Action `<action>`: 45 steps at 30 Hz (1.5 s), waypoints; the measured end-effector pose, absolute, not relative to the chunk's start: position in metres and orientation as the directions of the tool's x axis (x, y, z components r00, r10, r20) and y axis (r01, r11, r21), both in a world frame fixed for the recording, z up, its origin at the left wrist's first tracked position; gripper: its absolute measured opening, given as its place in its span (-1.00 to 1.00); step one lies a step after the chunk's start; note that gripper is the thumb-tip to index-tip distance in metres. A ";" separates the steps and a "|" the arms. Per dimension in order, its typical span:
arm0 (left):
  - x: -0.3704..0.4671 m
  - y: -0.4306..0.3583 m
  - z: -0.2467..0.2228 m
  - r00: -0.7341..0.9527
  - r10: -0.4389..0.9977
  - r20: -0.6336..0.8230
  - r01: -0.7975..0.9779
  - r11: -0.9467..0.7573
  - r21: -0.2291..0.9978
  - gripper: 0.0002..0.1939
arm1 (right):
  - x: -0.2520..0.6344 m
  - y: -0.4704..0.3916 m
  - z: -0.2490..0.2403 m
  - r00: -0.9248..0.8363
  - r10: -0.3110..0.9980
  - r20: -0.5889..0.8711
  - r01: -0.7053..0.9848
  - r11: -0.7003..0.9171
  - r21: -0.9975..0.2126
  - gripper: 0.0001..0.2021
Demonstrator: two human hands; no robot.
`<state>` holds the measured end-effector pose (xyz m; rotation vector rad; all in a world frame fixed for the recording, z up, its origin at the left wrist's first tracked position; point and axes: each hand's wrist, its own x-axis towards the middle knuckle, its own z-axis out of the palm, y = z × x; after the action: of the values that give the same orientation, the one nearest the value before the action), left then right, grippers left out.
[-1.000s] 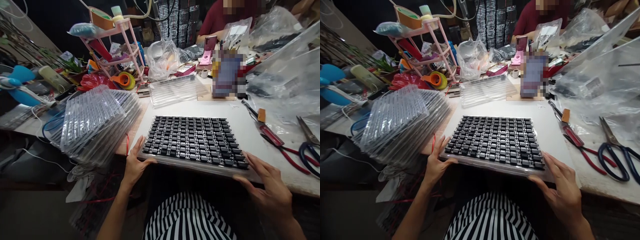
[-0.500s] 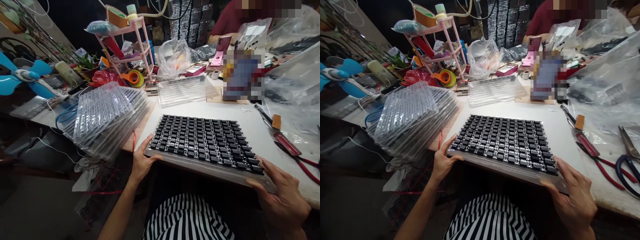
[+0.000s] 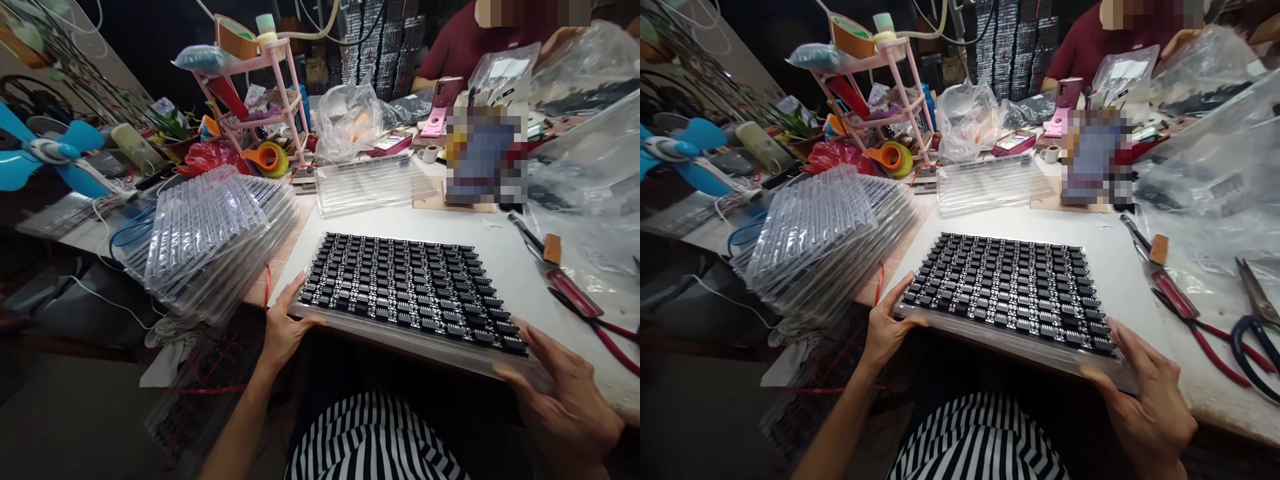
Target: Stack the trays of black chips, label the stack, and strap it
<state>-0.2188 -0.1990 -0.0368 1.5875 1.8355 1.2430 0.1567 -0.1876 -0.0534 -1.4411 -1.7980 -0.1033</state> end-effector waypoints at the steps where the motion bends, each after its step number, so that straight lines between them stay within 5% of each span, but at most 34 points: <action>1: -0.219 -0.200 -0.037 -0.266 0.936 0.231 0.567 -0.042 0.822 -0.21 | 0.157 -0.188 -0.053 -0.018 0.786 0.619 0.847 0.341 -0.409 -0.40; 45: -0.220 -0.198 -0.037 -0.323 0.933 0.157 0.619 0.083 0.781 -0.26 | 0.151 -0.182 -0.054 -0.018 0.742 0.670 0.707 0.484 -0.516 -0.29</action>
<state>-0.2202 -0.1976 -0.0369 1.5322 1.9842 1.1160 0.1512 -0.1818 -0.0543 -1.2369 -1.7383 0.0446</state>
